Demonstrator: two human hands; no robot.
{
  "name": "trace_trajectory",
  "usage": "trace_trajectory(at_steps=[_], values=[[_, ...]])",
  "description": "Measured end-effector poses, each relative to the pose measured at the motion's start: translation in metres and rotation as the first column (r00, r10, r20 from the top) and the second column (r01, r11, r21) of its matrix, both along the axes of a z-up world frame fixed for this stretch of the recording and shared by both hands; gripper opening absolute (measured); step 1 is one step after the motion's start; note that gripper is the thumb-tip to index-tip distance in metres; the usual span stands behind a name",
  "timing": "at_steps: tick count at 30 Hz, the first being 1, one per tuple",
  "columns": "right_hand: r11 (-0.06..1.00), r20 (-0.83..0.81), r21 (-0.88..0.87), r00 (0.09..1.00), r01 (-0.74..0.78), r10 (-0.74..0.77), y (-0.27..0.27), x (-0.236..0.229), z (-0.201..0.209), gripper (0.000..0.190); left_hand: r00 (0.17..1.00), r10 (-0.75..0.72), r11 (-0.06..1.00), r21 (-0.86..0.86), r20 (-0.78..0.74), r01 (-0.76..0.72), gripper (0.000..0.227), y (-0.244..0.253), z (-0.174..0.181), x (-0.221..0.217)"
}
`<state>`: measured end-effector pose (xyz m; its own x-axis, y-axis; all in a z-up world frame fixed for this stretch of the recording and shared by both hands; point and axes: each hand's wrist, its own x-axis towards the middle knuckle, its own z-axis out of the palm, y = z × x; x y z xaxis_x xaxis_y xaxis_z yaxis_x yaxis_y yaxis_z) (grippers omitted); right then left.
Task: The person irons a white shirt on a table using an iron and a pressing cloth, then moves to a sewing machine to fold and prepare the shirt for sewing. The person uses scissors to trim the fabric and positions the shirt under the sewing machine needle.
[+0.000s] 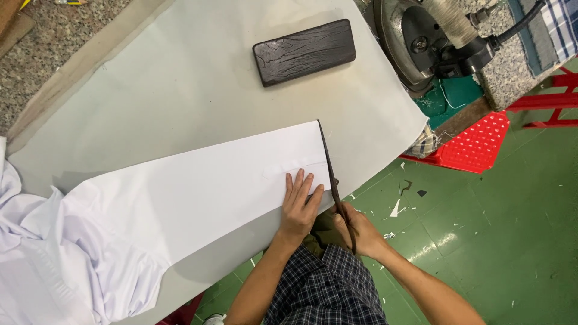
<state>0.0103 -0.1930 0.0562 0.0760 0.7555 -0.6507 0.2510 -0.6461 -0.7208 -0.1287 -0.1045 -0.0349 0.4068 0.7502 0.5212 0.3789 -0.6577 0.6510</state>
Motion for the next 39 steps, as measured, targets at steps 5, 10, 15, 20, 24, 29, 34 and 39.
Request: trace_trajectory(at_steps=[5,10,15,20,24,29,34,39], values=[[0.999,0.117,0.019,0.992,0.035,-0.037,-0.016,0.0,-0.017,0.047,0.999,0.025,1.0,0.011,0.02,-0.025,0.016,-0.002,-0.001,0.004],[0.977,0.343,0.004,0.917,0.214,-0.202,-0.004,0.012,-0.007,0.045,0.999,0.041,0.995,0.091,-0.003,-0.041,0.017,0.0,0.012,-0.025],[0.991,0.571,-0.052,0.81,-0.127,0.134,0.054,0.013,0.01,0.073,0.976,0.205,0.976,0.097,-0.074,-0.197,0.02,0.002,0.032,-0.125],[0.9,0.652,-0.046,0.669,-0.434,0.356,0.157,-0.033,0.009,0.077,0.736,0.632,0.773,0.259,-0.242,-0.579,0.03,0.021,0.065,-0.261],[0.741,0.779,-0.016,0.456,-0.671,0.43,0.247,-0.084,0.0,0.07,0.269,0.826,0.423,0.229,-0.495,-0.877,0.085,0.026,0.125,-0.359],[0.55,0.842,0.126,0.382,-0.826,0.382,0.349,-0.133,-0.027,0.064,0.325,0.588,0.177,-0.274,-0.741,-0.945,0.095,-0.002,0.126,-0.466],[0.481,0.753,0.178,0.433,-0.858,0.495,0.422,-0.171,-0.046,0.059,0.531,0.512,0.269,-0.461,-0.675,-0.846,0.059,-0.019,0.14,-0.487],[0.223,0.944,0.107,0.17,-0.969,0.284,0.458,-0.167,-0.116,0.056,0.547,0.687,-0.033,-0.772,-0.479,-0.634,0.052,-0.055,0.203,-0.489]])
